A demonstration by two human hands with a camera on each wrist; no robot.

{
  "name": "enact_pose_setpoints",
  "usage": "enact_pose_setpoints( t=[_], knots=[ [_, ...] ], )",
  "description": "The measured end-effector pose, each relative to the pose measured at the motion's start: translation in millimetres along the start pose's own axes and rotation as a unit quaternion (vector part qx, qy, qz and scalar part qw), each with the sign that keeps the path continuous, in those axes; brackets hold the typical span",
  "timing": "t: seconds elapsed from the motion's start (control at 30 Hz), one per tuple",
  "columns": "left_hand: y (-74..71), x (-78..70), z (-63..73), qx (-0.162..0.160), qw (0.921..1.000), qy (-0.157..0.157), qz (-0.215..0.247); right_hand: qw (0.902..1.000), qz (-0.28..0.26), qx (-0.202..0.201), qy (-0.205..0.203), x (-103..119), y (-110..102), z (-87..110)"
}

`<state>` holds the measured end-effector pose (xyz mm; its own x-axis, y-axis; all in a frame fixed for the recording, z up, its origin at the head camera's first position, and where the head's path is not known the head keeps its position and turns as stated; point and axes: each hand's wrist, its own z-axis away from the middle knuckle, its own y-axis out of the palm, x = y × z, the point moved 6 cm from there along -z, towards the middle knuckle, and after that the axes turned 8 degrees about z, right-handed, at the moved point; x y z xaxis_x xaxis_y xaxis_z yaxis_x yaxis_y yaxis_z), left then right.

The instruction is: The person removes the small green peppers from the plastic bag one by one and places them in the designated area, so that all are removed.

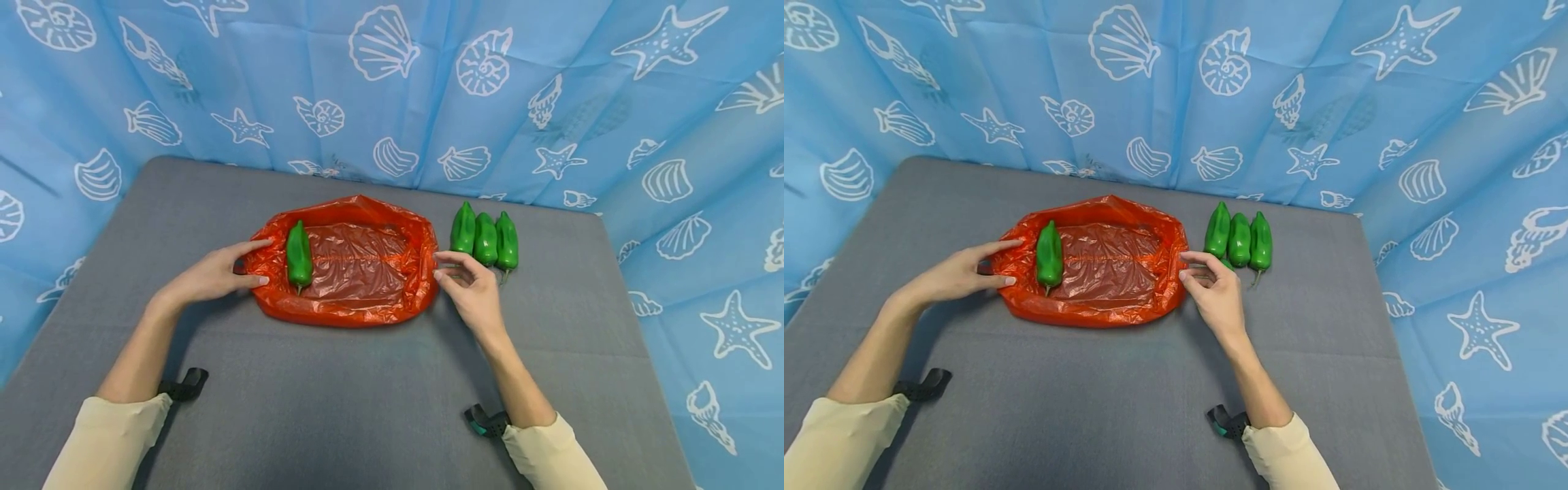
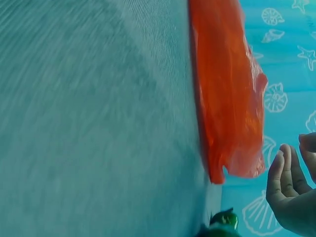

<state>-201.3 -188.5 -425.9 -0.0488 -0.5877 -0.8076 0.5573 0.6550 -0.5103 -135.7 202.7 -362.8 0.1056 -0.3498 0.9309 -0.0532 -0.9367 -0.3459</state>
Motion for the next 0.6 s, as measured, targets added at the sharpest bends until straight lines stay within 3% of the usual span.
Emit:
enact_pose_setpoints(
  t=[0.3,0.6],
  knots=[
    [0.9,-1.0,0.8,0.005,1.0000,-0.002,0.003,0.9989,0.005,0.031,-0.033,6.3,23.7,-6.2],
    [1.2,-1.1,1.1,0.006,1.0000,-0.007,0.002,0.9970,0.009,0.068,-0.036,23.3,47.8,-9.4]
  ],
)
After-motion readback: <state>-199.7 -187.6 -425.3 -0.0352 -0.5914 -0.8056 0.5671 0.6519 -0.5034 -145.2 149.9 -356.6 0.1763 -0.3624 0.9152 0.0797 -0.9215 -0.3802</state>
